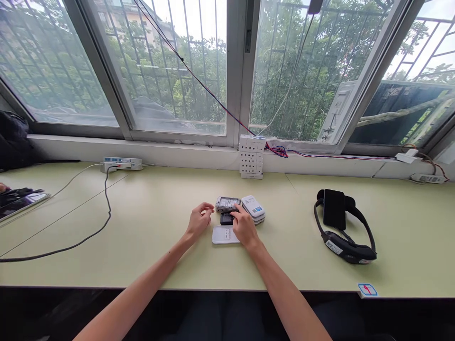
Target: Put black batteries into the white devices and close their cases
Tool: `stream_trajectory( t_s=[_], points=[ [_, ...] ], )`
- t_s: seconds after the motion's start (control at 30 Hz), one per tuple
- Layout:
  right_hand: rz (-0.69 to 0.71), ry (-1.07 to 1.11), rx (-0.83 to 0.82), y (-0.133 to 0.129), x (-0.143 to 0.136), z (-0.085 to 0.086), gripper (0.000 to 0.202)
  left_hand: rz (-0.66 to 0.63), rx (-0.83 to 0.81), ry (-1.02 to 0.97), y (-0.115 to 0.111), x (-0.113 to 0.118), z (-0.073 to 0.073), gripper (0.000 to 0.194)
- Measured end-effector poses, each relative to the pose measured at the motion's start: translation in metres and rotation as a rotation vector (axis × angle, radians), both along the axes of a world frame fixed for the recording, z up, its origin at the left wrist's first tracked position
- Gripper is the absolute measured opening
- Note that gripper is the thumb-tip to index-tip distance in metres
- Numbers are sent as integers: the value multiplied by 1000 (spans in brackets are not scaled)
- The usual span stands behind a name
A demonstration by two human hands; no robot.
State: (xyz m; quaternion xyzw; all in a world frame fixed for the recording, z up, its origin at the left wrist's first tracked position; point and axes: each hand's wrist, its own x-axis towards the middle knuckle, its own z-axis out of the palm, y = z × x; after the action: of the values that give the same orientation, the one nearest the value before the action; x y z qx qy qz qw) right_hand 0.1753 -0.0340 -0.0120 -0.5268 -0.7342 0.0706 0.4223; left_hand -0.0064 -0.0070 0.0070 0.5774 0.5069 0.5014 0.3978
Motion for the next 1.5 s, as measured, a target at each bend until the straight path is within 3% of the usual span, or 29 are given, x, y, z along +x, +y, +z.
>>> stream_trajectory(
  t_s=[0.37, 0.7, 1.23, 1.5],
  points=[
    [23, 8, 42, 5, 5, -5, 44, -7, -1, -38, 0, 0, -1, 12],
    [-47, -43, 25, 4, 2, -3, 41, 0, 2, -36, 2, 0, -4, 12],
    [-1, 9, 33, 2, 1, 1, 30, -56, -126, -23, 6, 1, -10, 38],
    [37, 3, 9, -1, 0, 3, 26, -117, -177, -124, 3, 3, -4, 43]
  ],
)
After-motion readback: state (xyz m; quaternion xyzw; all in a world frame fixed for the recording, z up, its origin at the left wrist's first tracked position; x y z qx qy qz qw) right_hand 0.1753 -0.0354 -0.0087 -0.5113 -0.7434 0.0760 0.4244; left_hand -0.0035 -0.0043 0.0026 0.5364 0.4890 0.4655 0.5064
